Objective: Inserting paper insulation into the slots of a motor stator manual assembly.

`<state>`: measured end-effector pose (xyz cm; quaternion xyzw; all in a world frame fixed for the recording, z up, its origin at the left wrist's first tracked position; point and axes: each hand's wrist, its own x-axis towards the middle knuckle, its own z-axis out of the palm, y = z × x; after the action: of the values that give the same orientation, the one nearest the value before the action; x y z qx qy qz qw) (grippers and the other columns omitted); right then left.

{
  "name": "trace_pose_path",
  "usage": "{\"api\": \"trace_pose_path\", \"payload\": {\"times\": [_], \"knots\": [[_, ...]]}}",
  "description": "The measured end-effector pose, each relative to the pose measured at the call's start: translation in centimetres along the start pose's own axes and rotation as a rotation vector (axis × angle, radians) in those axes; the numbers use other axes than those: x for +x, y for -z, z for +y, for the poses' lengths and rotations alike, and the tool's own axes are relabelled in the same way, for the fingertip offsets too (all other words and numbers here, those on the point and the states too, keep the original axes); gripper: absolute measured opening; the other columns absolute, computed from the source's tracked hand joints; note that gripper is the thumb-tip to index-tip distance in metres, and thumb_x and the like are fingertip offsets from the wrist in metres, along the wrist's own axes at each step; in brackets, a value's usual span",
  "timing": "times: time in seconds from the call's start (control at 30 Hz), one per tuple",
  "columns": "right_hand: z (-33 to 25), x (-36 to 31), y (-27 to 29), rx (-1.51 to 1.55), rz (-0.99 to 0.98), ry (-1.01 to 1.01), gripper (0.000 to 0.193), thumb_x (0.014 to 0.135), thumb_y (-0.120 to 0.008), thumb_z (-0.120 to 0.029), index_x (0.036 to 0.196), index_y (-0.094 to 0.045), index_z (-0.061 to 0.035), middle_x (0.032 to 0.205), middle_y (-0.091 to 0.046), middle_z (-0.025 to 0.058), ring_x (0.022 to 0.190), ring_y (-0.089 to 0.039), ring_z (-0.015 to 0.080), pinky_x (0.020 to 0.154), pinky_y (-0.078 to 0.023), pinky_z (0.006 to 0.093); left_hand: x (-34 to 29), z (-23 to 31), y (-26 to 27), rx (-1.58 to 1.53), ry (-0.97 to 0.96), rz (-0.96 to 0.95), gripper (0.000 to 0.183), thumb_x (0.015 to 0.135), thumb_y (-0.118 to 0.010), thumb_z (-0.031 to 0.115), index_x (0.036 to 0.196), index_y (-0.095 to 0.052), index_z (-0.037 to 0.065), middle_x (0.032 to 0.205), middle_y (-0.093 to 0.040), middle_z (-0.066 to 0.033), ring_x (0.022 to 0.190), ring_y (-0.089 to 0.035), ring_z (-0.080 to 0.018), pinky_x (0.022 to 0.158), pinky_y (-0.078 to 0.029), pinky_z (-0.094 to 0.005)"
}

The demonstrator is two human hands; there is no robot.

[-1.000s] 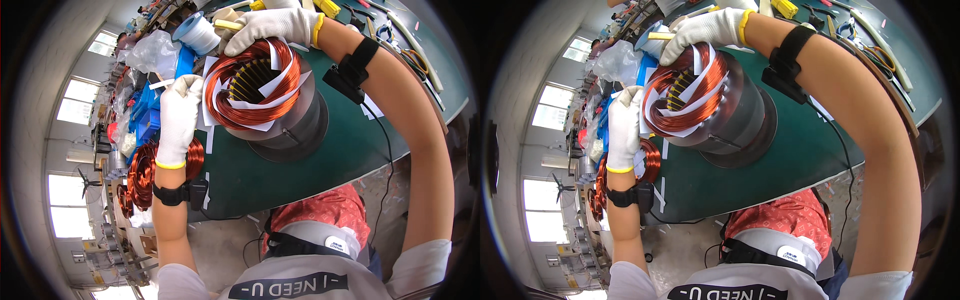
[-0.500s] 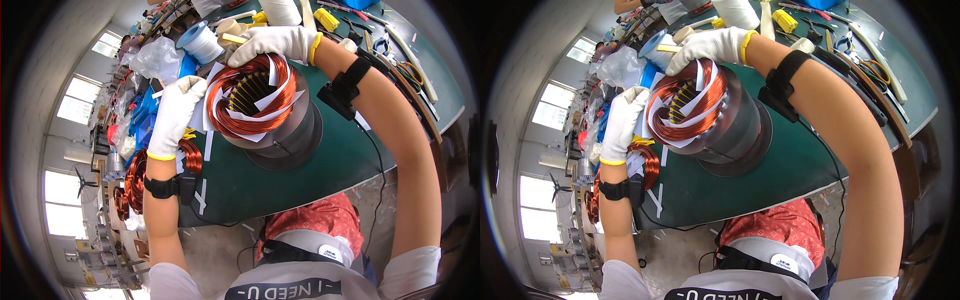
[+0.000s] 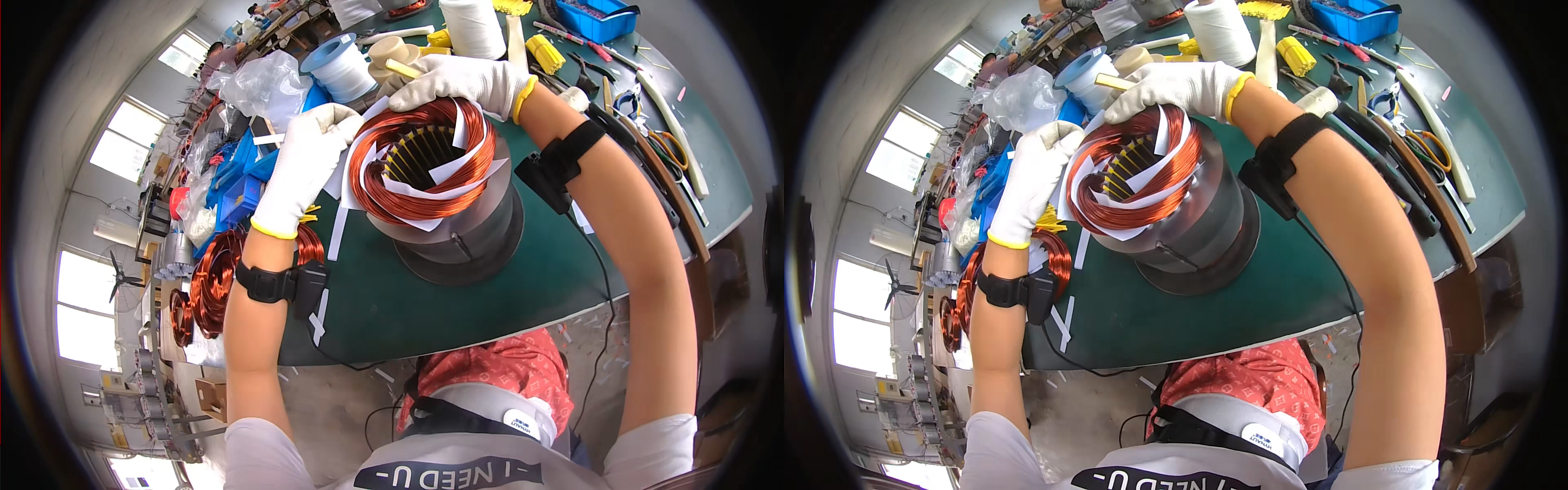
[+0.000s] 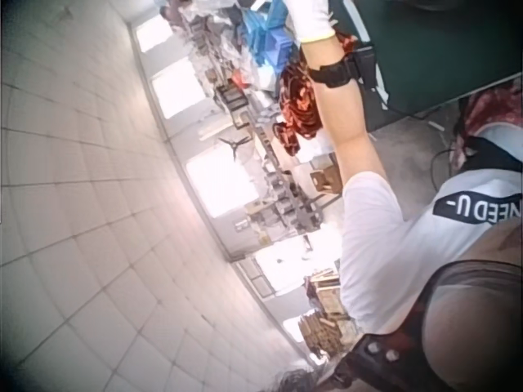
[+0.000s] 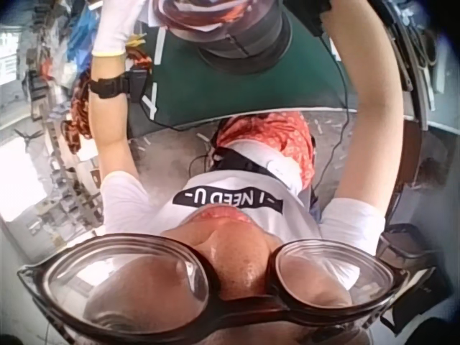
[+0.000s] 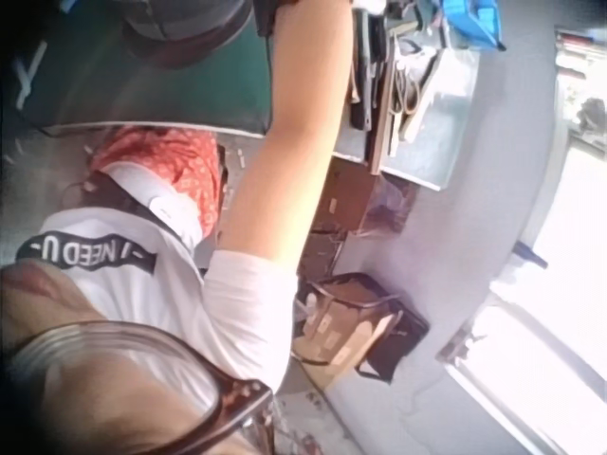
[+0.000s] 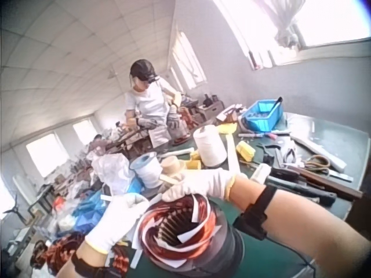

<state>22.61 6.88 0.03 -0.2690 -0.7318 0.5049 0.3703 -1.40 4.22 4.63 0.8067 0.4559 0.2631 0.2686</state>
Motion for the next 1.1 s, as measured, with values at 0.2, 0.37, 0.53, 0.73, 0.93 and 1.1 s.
{"api": "trace_pose_path", "payload": {"times": [0.2, 0.37, 0.53, 0.73, 0.93, 1.1], "knots": [[0.2, 0.1, 0.1, 0.04, 0.037, -0.041, 0.027, 0.09, -0.07, -0.025, 0.107, -0.063, -0.005, 0.096, -0.064, -0.0011, 0.089, -0.06, 0.0077, 0.084, -0.049, 0.0242, -0.5, -0.4, 0.3, -0.004, -0.034, -0.012, 0.031, 0.094, -0.062, 0.027, 0.098, -0.066, -0.003, 0.081, -0.063, -0.0004, 0.075, -0.051, -0.0063, 0.07, -0.044, -0.0231], [0.0, -0.1, 0.2, 0.084, 0.01, -0.064, 0.028, 0.089, -0.072, -0.023, 0.109, -0.063, -0.0054, 0.097, -0.065, -0.0011, 0.09, -0.06, 0.0077, 0.084, -0.05, 0.0239, -1.2, -0.1, 0.3, 0.072, 0.0, -0.014, 0.031, 0.094, -0.061, 0.028, 0.1, -0.066, -0.002, 0.083, -0.062, -0.0001, 0.076, -0.052, -0.006, 0.071, -0.043, -0.0232], [0.4, 0.1, -0.4, 0.061, 0.092, -0.048, 0.036, 0.085, -0.073, -0.031, 0.104, -0.069, -0.0015, 0.091, -0.068, 0.0051, 0.084, -0.064, 0.0126, 0.08, -0.051, 0.0273, -1.5, -0.3, 0.0, -0.012, 0.045, 0.028, 0.028, 0.094, -0.061, 0.025, 0.099, -0.067, -0.001, 0.081, -0.062, 0.0005, 0.074, -0.051, -0.0056, 0.068, -0.043, -0.0227], [-0.5, -0.1, 0.1, 0.05, -0.003, -0.049, 0.038, 0.092, -0.067, -0.026, 0.117, -0.064, 0.0018, 0.108, -0.068, 0.0082, 0.098, -0.063, 0.0134, 0.091, -0.048, 0.027, 1.3, 0.6, 0.9, 0.048, -0.081, -0.148, 0.023, 0.095, -0.06, 0.018, 0.097, -0.065, -0.004, 0.084, -0.063, 0.0005, 0.078, -0.053, -0.0063, 0.072, -0.046, -0.024], [-0.4, -0.3, -0.6, 0.103, 0.012, -0.059, 0.043, 0.09, -0.071, -0.031, 0.117, -0.063, 0.0014, 0.103, -0.066, 0.0036, 0.091, -0.061, 0.0104, 0.085, -0.049, 0.0251, -0.1, -1.0, 0.6, -0.09, -0.027, -0.06, 0.026, 0.094, -0.061, 0.022, 0.096, -0.066, -0.004, 0.084, -0.063, 0.0002, 0.079, -0.054, -0.0071, 0.072, -0.046, -0.025], [-0.8, -0.4, -1.0, 0.141, 0.108, -0.002, 0.05, 0.085, -0.073, -0.039, 0.119, -0.062, -0.0045, 0.103, -0.067, 0.0044, 0.089, -0.061, 0.0117, 0.082, -0.05, 0.0267, 1.4, 1.0, 0.9, 0.05, -0.078, -0.15, 0.029, 0.093, -0.06, 0.024, 0.097, -0.066, -0.004, 0.081, -0.062, -0.0011, 0.079, -0.054, -0.0086, 0.073, -0.046, -0.0268]]}}
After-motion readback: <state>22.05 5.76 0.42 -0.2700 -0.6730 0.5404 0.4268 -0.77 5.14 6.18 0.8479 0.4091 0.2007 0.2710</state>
